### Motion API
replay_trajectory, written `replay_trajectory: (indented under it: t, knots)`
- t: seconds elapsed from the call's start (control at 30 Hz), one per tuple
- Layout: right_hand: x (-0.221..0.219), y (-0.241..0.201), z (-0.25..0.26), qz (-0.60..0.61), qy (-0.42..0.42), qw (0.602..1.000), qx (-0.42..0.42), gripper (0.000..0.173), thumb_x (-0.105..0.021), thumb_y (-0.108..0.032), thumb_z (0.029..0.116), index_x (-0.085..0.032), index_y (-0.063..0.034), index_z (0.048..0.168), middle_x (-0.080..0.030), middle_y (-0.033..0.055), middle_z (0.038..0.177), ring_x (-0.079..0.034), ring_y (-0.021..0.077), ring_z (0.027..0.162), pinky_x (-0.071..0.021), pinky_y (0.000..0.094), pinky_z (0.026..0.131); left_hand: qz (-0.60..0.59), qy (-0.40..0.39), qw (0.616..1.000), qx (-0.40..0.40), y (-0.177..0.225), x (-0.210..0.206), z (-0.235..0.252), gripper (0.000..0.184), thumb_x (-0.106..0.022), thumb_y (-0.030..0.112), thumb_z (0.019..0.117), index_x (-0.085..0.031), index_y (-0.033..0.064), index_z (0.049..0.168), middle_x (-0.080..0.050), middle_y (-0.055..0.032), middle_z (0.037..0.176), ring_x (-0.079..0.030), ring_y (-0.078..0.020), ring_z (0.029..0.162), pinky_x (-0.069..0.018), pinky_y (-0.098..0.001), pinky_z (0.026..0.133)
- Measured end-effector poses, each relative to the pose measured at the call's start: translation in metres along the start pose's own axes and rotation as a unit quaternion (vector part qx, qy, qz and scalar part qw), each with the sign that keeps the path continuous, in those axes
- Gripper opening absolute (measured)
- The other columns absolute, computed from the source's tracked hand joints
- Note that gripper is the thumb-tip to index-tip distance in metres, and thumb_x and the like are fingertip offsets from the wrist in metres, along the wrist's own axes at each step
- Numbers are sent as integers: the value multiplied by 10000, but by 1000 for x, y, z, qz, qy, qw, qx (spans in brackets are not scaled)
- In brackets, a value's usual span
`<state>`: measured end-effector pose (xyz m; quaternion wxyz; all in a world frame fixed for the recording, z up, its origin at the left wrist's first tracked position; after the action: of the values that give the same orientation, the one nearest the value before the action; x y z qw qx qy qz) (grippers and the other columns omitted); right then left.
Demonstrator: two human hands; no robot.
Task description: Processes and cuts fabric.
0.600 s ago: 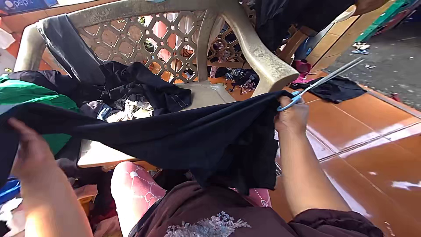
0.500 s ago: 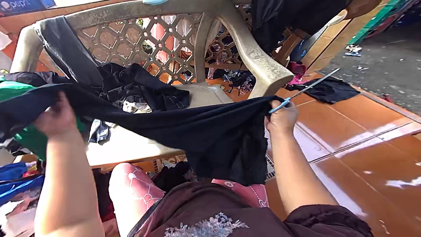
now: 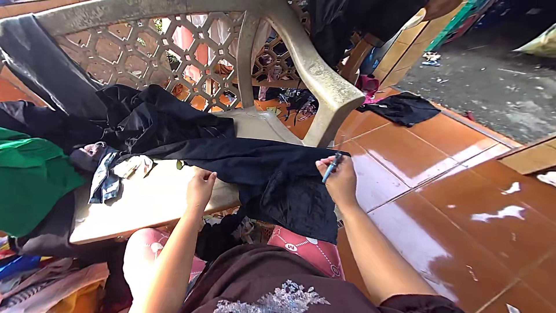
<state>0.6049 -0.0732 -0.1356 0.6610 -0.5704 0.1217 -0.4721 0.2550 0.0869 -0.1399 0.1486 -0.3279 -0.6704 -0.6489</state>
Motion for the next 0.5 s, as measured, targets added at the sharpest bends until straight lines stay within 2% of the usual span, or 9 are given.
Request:
replay_trajectory:
  t: [0.07,0.17,0.27,0.3,0.37,0.43,0.5]
  knots:
    - [-13,-10,13,-64,-43,997,28,468,-740,-170,926,-539,113,1240,-683,222,1088,-687,241,956,-552,374,865,-120,96,987,51,-29,16,4,362,-548,193,1060,-579,-97,1274,-645,-256,1180,-685,-296,979,-562,-451,881]
    - [-41,-19,33,-130,-120,984,32,471,-747,-208,925,-567,67,1263,-684,246,1155,-678,347,1076,-520,496,951,-265,231,928,121,-62,53,6,421,-526,154,1072,-447,-92,1405,-559,-268,1295,-650,-267,1017,-555,-396,866]
    - [-76,-16,42,-179,-218,959,37,492,-758,-237,913,-587,44,1279,-668,267,1173,-639,422,1132,-476,585,987,-320,296,889,143,-74,76,5,381,-525,154,1076,-464,-76,1374,-541,-240,1269,-641,-220,964,-557,-346,819]
    - [-88,-10,42,-197,-246,949,30,528,-767,-264,908,-581,37,1300,-656,271,1210,-618,434,1173,-454,597,1018,-314,297,890,143,-75,78,5,365,-528,152,1075,-482,-77,1355,-553,-239,1245,-646,-222,948,-561,-349,811]
    - [-103,1,39,-226,-268,936,1,620,-787,-301,890,-551,40,1352,-609,287,1306,-557,452,1263,-392,617,1077,-236,248,932,121,-69,73,6,351,-528,159,1074,-512,-96,1315,-596,-244,1194,-664,-237,942,-568,-370,833]
    - [-110,7,32,-245,-248,937,-17,683,-793,-304,881,-517,60,1389,-558,300,1382,-501,459,1330,-342,613,1122,-84,146,984,60,-43,53,-1,352,-552,196,1057,-591,-105,1234,-664,-246,1146,-686,-284,983,-553,-441,902]
    - [-114,6,25,-252,-214,944,-14,688,-790,-302,882,-514,74,1388,-550,305,1395,-496,455,1344,-329,604,1138,45,20,998,-28,-7,12,-19,380,-585,279,1040,-661,-73,1161,-698,-215,1108,-687,-314,1027,-531,-490,950]
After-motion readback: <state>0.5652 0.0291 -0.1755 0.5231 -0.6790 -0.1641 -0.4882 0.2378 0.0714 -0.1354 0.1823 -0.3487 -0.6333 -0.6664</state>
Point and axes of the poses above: each hand's wrist, its own z-axis towards the middle knuckle, its own x-axis out of the back of the hand, y = z × x, the point moved 5 cm from there along z, towards the middle knuckle
